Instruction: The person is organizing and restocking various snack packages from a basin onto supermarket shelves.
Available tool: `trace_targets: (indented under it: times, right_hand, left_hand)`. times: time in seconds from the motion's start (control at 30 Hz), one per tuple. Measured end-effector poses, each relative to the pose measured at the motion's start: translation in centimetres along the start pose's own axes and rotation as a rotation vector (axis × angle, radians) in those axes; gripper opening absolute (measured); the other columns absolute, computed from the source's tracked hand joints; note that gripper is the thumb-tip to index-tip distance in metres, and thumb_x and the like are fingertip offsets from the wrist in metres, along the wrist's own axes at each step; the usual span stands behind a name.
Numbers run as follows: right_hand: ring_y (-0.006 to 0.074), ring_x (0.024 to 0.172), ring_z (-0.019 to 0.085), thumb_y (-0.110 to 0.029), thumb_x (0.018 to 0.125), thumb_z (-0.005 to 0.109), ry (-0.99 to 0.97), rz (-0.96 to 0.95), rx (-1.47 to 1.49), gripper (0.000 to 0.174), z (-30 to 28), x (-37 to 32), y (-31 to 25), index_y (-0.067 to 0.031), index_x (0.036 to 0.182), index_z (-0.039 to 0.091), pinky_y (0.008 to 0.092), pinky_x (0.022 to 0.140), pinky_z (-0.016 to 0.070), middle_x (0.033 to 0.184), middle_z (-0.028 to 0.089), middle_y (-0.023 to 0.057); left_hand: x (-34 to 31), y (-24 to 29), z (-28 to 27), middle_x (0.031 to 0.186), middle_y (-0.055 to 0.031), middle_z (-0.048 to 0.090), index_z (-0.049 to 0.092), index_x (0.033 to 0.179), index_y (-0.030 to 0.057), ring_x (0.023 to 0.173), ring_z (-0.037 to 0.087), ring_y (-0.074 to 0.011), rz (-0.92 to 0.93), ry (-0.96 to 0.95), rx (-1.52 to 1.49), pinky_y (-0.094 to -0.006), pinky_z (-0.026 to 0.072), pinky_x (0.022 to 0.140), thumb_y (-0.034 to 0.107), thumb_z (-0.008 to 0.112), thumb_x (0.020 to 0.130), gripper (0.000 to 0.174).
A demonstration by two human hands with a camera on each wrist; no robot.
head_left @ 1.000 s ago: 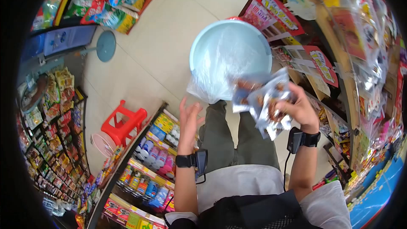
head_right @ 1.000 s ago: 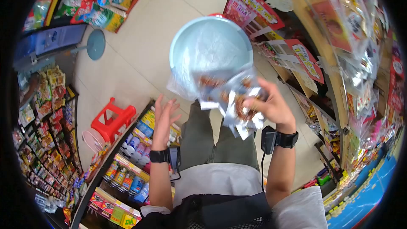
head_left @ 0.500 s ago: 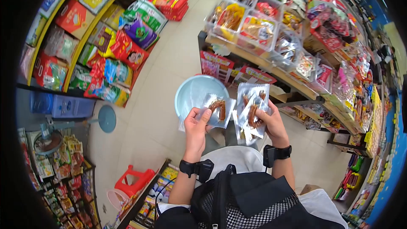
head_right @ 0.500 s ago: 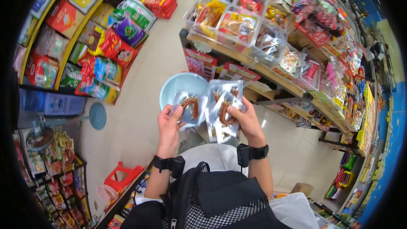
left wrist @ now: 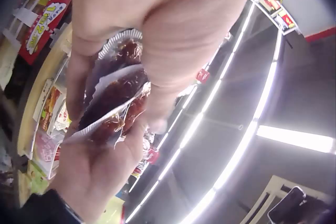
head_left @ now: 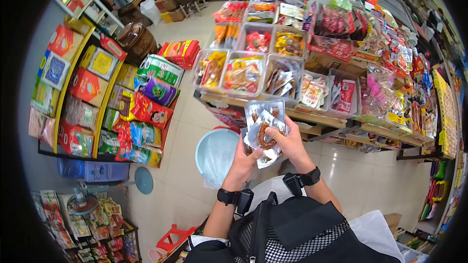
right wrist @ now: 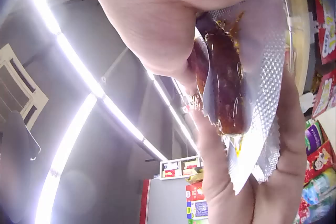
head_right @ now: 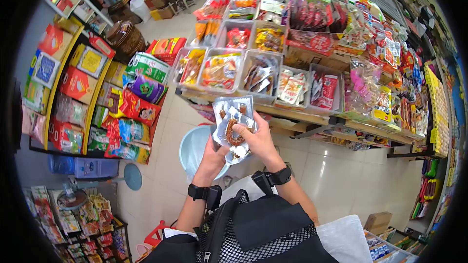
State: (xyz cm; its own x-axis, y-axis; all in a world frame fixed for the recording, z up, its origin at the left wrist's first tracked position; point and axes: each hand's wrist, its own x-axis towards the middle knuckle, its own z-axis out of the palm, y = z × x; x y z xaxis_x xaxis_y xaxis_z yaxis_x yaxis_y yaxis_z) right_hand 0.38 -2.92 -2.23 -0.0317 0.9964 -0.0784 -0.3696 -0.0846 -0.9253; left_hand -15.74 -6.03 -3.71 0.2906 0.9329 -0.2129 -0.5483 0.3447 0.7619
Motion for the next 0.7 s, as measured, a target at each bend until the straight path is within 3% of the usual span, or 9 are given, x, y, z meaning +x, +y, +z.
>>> trace_targets:
  times: [0.13, 0.27, 0.57, 0.67, 0.7]
  right_hand:
    - [0.0096, 0.098, 0.06, -0.008, 0.088, 0.071, 0.055, -0.072, -0.075, 0.039, -5.1, 3.0, -1.7, 0.0011, 0.123, 0.058, 0.0279, 0.088, 0.0502, 0.11, 0.067, 0.0055]
    - [0.0106, 0.098, 0.06, -0.011, 0.09, 0.07, 0.202, -0.041, 0.014, 0.035, -8.2, 4.5, -1.7, 0.0011, 0.12, 0.058, 0.0282, 0.087, 0.0497, 0.11, 0.066, 0.0058]
    - [0.0132, 0.1, 0.062, -0.011, 0.09, 0.071, 0.296, -0.115, -0.026, 0.036, -11.2, 8.3, -1.8, 0.0011, 0.12, 0.056, 0.0293, 0.088, 0.0499, 0.112, 0.065, 0.0078]
    - [0.0139, 0.094, 0.064, -0.01, 0.088, 0.072, 0.302, -0.084, -0.164, 0.033, -12.1, 11.0, -2.6, 0.0012, 0.117, 0.058, 0.0299, 0.084, 0.0517, 0.106, 0.068, 0.0072]
    - [0.0139, 0.093, 0.065, -0.01, 0.088, 0.072, 0.302, -0.081, -0.201, 0.032, -12.3, 12.0, -2.9, 0.0011, 0.116, 0.059, 0.0301, 0.083, 0.0521, 0.105, 0.069, 0.0069]
  left_hand:
    - [5.2, -1.6, 4.4, 0.133, -0.0069, 0.053, 0.037, 0.141, 0.0051, 0.122, 0.054, -0.0187, -0.004, 0.041, 0.149, -0.0351, 0.0453, 0.103, 0.008, 0.084, 0.076, 0.081]
    - [8.1, -2.3, 6.9, 0.132, -0.0065, 0.054, 0.039, 0.14, 0.0044, 0.12, 0.054, -0.0172, 0.005, 0.046, 0.22, -0.0341, 0.0448, 0.103, 0.005, 0.082, 0.077, 0.076]
    - [13.9, -2.5, 6.4, 0.13, -0.0066, 0.056, 0.043, 0.14, 0.0023, 0.12, 0.052, -0.0154, -0.034, 0.007, 0.327, -0.0324, 0.0407, 0.104, -0.003, 0.077, 0.078, 0.071]
    - [17.1, -1.2, 6.0, 0.13, -0.0069, 0.056, 0.042, 0.14, 0.0002, 0.119, 0.052, -0.0145, -0.046, -0.006, 0.349, -0.0319, 0.0409, 0.104, -0.003, 0.075, 0.079, 0.07]
    - [18.2, -0.3, 6.0, 0.134, -0.0111, 0.053, 0.039, 0.141, -0.0019, 0.121, 0.051, -0.0165, -0.061, 0.049, 0.396, -0.0319, 0.0412, 0.103, 0.001, 0.075, 0.081, 0.07]
